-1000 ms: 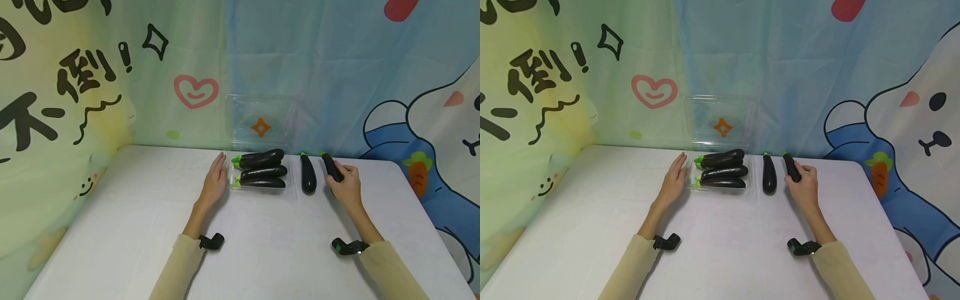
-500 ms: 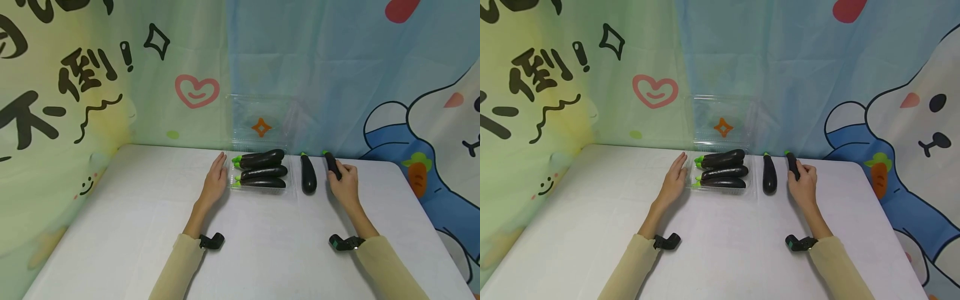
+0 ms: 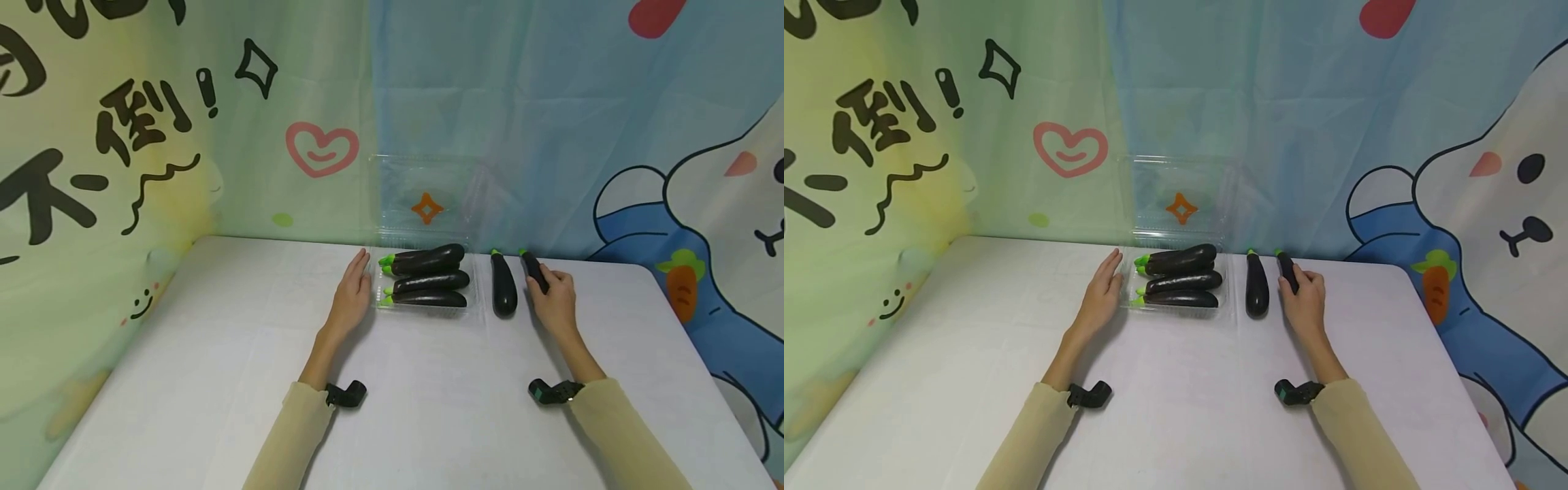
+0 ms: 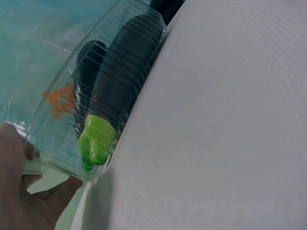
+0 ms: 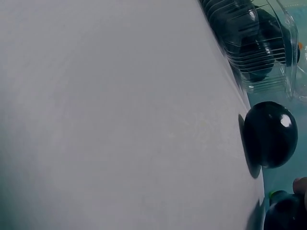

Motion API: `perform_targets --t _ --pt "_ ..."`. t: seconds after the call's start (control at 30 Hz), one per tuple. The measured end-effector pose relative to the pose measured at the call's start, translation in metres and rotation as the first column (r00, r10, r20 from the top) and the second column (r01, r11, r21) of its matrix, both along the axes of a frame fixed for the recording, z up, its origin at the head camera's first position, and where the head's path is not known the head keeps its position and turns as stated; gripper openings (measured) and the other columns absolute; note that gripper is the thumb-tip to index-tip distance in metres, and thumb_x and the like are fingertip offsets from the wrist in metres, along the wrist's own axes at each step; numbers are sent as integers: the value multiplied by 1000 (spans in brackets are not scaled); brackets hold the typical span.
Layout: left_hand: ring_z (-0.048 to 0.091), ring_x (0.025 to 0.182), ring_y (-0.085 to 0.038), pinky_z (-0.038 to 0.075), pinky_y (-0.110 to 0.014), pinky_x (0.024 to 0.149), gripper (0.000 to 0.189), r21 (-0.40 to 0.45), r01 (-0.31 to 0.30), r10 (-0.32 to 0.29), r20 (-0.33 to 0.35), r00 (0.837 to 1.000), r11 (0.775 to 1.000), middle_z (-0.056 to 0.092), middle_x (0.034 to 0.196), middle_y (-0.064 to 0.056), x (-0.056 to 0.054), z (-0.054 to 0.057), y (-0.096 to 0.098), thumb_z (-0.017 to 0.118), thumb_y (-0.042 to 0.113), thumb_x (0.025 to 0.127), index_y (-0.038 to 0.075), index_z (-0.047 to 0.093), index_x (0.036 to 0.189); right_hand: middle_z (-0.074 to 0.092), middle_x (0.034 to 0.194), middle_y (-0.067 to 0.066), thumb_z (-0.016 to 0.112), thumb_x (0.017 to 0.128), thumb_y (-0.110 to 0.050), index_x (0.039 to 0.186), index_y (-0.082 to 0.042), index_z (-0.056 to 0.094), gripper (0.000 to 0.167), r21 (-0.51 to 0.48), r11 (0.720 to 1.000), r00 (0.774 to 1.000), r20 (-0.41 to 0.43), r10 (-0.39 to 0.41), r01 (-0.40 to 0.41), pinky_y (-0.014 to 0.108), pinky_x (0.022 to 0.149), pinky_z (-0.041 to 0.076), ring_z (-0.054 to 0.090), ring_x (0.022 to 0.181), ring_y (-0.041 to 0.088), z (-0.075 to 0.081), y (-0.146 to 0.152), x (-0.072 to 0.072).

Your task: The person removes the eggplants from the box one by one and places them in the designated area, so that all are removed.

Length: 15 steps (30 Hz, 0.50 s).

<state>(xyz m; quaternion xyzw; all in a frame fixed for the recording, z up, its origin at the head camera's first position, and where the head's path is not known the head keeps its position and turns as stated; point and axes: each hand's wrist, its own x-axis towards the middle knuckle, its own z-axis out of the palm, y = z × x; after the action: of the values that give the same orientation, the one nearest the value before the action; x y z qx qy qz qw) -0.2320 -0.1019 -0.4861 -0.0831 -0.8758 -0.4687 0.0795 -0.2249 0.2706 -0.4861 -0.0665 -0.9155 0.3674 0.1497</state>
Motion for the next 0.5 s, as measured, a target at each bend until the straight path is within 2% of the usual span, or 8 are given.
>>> perform_targets --t 0.17,0.5 --pt "27 148 -22 24 -41 122 49 4 3 -3 -2 1000 1000 30 160 -6 0 -1 0 35 17 102 2 36 149 39 132 39 53 98 -14 141 12 39 52 3 1000 999 38 5 -5 60 107 32 40 125 51 0 -3 -3" --pt "27 148 -22 24 -41 122 48 8 0 0 3 1000 1000 30 160 -5 0 -1 0 36 16 102 3 37 149 40 136 37 51 99 -13 143 10 38 50 35 998 997 63 45 -47 59 110 30 39 128 49 0 -4 -6"
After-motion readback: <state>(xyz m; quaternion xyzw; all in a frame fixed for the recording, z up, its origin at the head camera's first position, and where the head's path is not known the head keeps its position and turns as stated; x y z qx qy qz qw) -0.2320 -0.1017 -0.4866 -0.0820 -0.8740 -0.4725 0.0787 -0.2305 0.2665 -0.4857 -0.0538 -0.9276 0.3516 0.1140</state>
